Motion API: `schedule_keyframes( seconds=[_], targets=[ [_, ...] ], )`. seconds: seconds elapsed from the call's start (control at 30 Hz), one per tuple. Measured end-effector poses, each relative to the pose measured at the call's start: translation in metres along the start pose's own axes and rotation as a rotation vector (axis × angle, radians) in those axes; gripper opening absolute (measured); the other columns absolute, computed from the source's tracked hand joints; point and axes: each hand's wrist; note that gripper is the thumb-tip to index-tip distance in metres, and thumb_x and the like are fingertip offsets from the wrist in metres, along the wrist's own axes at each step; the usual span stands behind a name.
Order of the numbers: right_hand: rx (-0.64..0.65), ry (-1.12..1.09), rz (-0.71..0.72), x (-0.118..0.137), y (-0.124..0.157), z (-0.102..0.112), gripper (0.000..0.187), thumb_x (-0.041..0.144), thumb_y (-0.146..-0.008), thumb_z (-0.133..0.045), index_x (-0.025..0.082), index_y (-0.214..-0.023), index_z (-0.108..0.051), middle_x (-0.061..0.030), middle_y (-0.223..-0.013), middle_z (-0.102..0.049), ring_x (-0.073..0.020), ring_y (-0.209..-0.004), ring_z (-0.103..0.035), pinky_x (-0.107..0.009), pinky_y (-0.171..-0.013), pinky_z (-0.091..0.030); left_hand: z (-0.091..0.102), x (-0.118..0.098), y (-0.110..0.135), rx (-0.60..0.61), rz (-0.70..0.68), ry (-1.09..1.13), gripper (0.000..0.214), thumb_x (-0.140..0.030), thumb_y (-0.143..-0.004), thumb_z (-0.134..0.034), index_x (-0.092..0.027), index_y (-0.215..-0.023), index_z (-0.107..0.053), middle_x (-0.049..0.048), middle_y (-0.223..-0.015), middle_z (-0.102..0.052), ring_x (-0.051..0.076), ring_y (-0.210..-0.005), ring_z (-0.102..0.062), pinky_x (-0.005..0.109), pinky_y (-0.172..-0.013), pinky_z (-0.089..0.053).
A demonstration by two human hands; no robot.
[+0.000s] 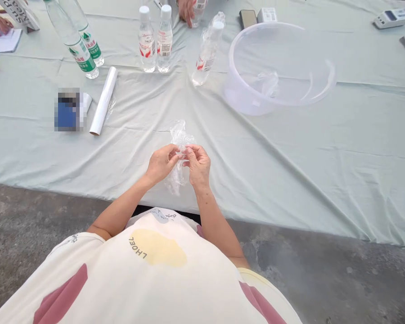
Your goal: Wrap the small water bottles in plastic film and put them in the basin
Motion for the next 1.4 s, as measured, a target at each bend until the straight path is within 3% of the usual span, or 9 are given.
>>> schedule_keyframes(
  seconds=[0.23, 0.47, 0.57, 0.7, 0.77, 0.87, 1.03, 1.27, 1.4],
  targets=[
    [-0.319, 0.083, 0.15, 0.003, -0.032, 0.042, 0.029, 0.049, -0.08, -0.061, 0.022, -0.091, -0.059, 0.0029, -0.08, -0.061, -0.0027, -0.045, -0.039, -0.021, -0.044, -0.032, 0.032, 0.029, -0.019, -0.168, 0.373, 0.512, 0.015, -0.027, -0.079, -0.067, -0.019, -0.076, -0.055, -0.0043, -0.065, -0.058, 0.006, -0.047, -0.053, 0.019, -0.044, -0.036],
    [-0.229, 0.293, -0.02, -0.007, -0.038, 0.082, 0.03, 0.044, -0.079, -0.063, 0.018, -0.092, -0.066, -0.0007, -0.084, -0.065, -0.0069, -0.053, -0.047, -0.023, -0.05, -0.039, 0.059, 0.046, -0.012, -0.127, 0.538, 0.436, 0.016, -0.024, -0.081, -0.068, -0.018, -0.084, -0.054, 0.0006, -0.075, -0.064, 0.008, -0.047, -0.056, 0.02, -0.042, -0.039],
    [-0.218, 0.499, -0.058, -0.005, -0.035, 0.092, 0.041, 0.048, -0.082, -0.06, 0.019, -0.11, -0.065, -0.005, -0.1, -0.069, -0.0112, -0.062, -0.057, -0.029, -0.063, -0.048, 0.064, 0.047, -0.003, -0.183, 0.469, 0.163, 0.023, -0.029, -0.085, -0.064, -0.02, -0.104, -0.056, 0.003, -0.091, -0.067, 0.011, -0.056, -0.062, 0.024, -0.05, -0.047],
    [-0.295, 0.856, 0.142, 0.008, -0.029, 0.093, 0.046, 0.048, -0.088, -0.055, 0.02, -0.125, -0.059, -0.0111, -0.122, -0.066, -0.0194, -0.082, -0.065, -0.042, -0.086, -0.052, 0.061, 0.038, 0.006, -0.363, 0.062, -0.425, 0.027, -0.024, -0.09, -0.057, -0.022, -0.117, -0.057, 0.0065, -0.112, -0.065, 0.017, -0.081, -0.066, 0.034, -0.079, -0.054],
    [-0.214, 0.97, 0.295, 0.013, -0.025, 0.086, 0.037, 0.042, -0.093, -0.048, 0.021, -0.121, -0.06, -0.0115, -0.124, -0.065, -0.0234, -0.099, -0.065, -0.043, -0.091, -0.052, 0.053, 0.031, 0.006, -0.202, -0.106, -0.602, 0.023, -0.024, -0.092, -0.055, -0.022, -0.115, -0.061, 0.0089, -0.116, -0.066, 0.022, -0.102, -0.066, 0.038, -0.091, -0.051],
    [0.104, 1.153, 0.394, 0.015, -0.02, 0.076, 0.043, 0.04, -0.093, -0.053, 0.023, -0.132, -0.056, -0.0117, -0.138, -0.059, -0.0275, -0.132, -0.051, -0.046, -0.108, -0.044, 0.041, 0.025, 0.002, 0.142, -0.174, -0.799, 0.04, -0.03, -0.087, -0.067, -0.019, -0.126, -0.06, 0.0149, -0.136, -0.061, 0.032, -0.132, -0.053, 0.046, -0.109, -0.042],
    [0.434, 1.45, 0.155, 0.015, -0.02, 0.091, 0.08, 0.05, -0.085, -0.066, 0.024, -0.154, -0.035, -0.0119, -0.164, -0.031, -0.034, -0.155, -0.019, -0.057, -0.122, -0.022, 0.042, 0.031, -0.006, 0.405, -0.023, -0.968, 0.09, -0.046, -0.078, -0.078, -0.021, -0.154, -0.037, 0.0167, -0.165, -0.028, 0.039, -0.154, -0.02, 0.062, -0.122, -0.016],
    [0.548, 1.488, 0.115, 0.034, -0.025, 0.142, 0.072, 0.053, -0.088, -0.059, 0.031, -0.153, -0.037, -0.0079, -0.167, -0.026, -0.0319, -0.155, -0.02, -0.06, -0.122, -0.02, 0.057, 0.04, -0.012, 0.498, -0.047, -0.933, 0.112, -0.052, -0.064, -0.086, -0.03, -0.159, -0.029, 0.0101, -0.168, -0.023, 0.041, -0.154, -0.015, 0.067, -0.121, -0.005],
    [0.351, 1.48, 0.216, 0.04, -0.019, 0.143, 0.065, 0.05, -0.088, -0.058, 0.027, -0.148, -0.046, -0.0131, -0.161, -0.036, -0.0352, -0.15, -0.03, -0.06, -0.118, -0.028, 0.056, 0.043, -0.011, 0.491, -0.061, -0.93, 0.116, -0.056, -0.062, -0.086, -0.029, -0.159, -0.028, 0.0105, -0.168, -0.022, 0.043, -0.154, -0.013, 0.068, -0.12, -0.002]
  ],
)
Point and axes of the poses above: each hand's wrist, its own y-axis away from the middle knuckle, its own z-axis out of the back of the hand, x = y × z
